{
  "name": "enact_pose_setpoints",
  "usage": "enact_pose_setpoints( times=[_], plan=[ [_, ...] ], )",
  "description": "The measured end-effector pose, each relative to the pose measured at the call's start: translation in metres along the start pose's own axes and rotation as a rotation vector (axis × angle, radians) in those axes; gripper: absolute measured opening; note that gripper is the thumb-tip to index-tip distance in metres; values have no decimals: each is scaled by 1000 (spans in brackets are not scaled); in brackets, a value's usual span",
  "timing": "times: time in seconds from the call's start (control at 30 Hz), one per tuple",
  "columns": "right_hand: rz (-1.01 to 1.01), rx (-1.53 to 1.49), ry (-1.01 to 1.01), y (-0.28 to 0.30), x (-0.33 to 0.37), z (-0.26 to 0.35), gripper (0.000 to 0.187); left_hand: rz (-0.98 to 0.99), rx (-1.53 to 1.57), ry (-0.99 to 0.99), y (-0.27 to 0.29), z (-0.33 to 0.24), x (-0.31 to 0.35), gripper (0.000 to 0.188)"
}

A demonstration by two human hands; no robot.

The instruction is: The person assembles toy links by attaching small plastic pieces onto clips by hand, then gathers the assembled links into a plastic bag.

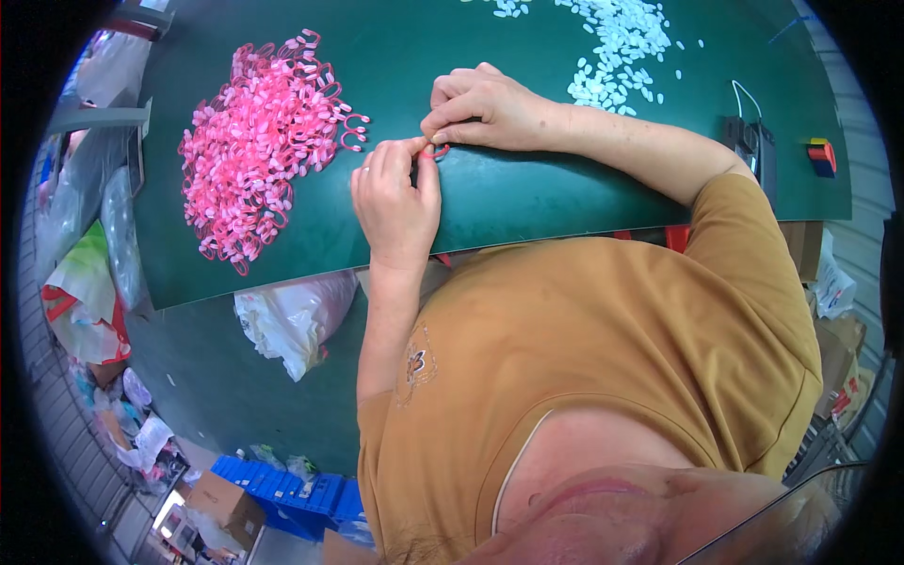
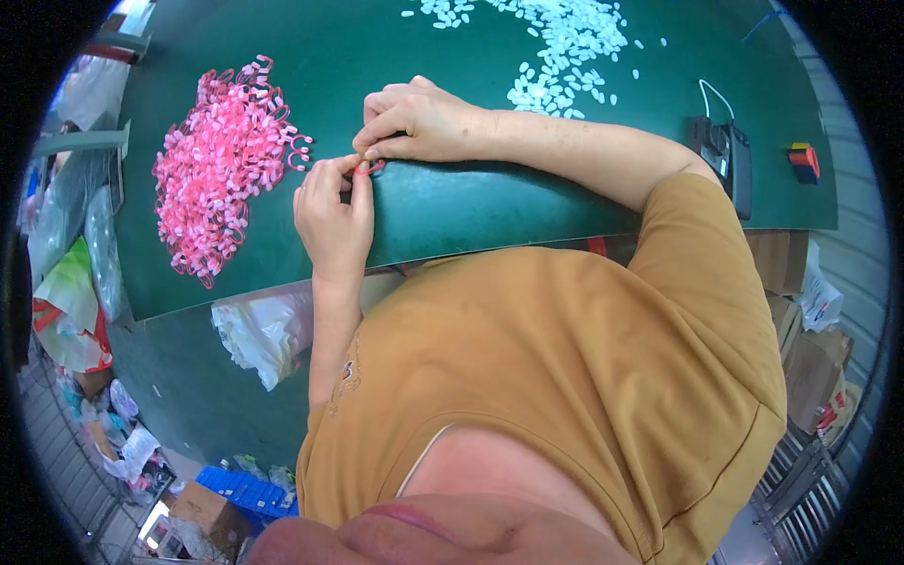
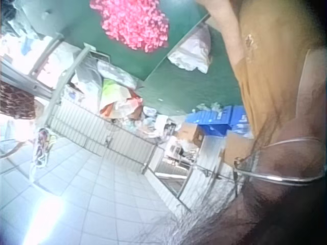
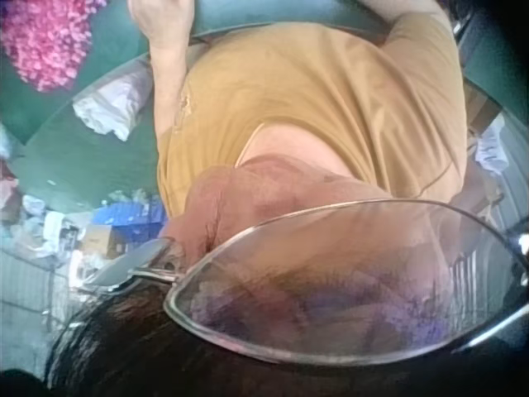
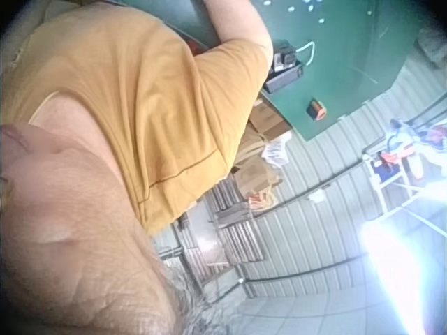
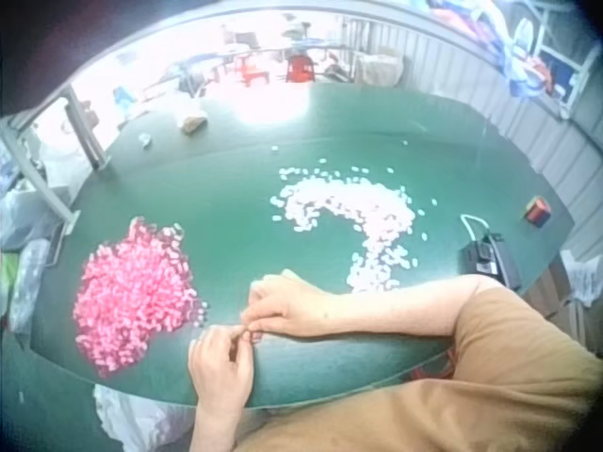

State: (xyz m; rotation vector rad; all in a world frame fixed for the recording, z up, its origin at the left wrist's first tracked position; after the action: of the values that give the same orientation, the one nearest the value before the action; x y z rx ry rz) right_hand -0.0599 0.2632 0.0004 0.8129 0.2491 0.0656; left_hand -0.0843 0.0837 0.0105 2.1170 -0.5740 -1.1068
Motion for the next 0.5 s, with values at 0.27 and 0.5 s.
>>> enact_pose_setpoints(
  times=[0.27, 0.5],
  plan=[
    [0, 91, 16, -1, 1, 4, 16, -13, 16, -6, 1, 1, 0, 7],
    [150, 254, 52, 3, -3, 17, 19, -20, -3, -38, 1, -2, -1, 8]
  ],
)
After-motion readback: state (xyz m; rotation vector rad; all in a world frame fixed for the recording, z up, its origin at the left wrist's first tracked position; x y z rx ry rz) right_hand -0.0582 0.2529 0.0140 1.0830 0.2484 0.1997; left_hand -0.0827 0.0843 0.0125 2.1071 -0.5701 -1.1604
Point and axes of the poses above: each hand's wrist, its own x-axis away from the middle knuckle, its own y-axis out of the back of the hand, z = x × y, the point moved 5 cm from there along -x, towards the middle knuckle, and after that the axes turned 10 degrees about -y, right-handed, at the moved point
